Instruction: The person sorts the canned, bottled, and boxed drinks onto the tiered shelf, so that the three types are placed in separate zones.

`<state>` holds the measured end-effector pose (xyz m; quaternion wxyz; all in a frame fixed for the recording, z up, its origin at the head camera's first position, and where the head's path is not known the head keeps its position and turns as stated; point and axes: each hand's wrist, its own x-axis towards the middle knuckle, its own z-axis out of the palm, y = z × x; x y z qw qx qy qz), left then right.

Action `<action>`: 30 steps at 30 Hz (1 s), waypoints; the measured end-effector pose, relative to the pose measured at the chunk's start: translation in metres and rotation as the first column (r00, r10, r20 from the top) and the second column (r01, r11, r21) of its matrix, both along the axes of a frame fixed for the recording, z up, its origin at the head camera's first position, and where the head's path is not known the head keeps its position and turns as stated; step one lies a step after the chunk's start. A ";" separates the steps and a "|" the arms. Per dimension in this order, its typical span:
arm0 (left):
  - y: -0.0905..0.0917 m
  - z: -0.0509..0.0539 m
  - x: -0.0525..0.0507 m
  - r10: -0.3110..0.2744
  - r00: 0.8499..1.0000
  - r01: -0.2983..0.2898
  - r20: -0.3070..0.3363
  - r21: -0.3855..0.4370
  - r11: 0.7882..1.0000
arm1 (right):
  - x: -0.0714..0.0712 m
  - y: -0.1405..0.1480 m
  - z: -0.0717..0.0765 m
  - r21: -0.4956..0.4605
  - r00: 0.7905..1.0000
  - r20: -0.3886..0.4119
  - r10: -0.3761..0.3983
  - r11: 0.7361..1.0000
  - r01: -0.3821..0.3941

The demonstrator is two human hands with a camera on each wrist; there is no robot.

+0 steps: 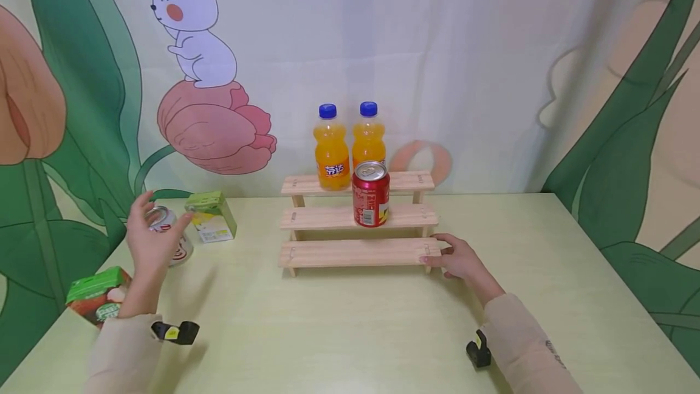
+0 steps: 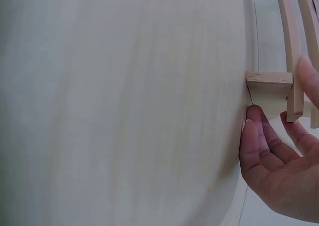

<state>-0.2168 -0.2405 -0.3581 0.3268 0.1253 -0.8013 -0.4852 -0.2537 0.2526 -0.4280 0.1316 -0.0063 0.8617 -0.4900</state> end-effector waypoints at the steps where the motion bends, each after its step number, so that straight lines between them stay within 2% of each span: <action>1: -0.001 -0.002 -0.001 0.020 1.000 -0.020 -0.007 0.006 1.000 | 0.000 0.000 0.001 0.004 1.000 -0.001 0.001 1.000 -0.001; 6: -0.009 -0.011 -0.004 0.121 0.992 -0.120 -0.022 0.047 0.992 | -0.001 0.000 0.001 -0.001 1.000 0.002 -0.007 1.000 0.007; 10: -0.015 -0.018 -0.006 0.157 0.988 -0.156 -0.006 0.090 0.984 | -0.003 0.002 -0.001 -0.022 1.000 -0.009 0.007 1.000 -0.008; 18: -0.024 -0.030 -0.012 0.197 0.976 -0.210 0.095 0.163 0.964 | -0.001 0.001 0.000 0.000 1.000 0.005 -0.006 1.000 0.006; 24: -0.028 -0.037 -0.017 0.196 0.968 -0.231 0.158 0.246 0.941 | 0.001 0.000 0.000 0.014 1.000 0.000 -0.006 1.000 0.006; 30: -0.031 -0.044 -0.023 0.198 0.958 -0.254 0.206 0.296 0.921 | -0.001 0.000 -0.001 0.005 1.000 0.009 -0.010 1.000 0.010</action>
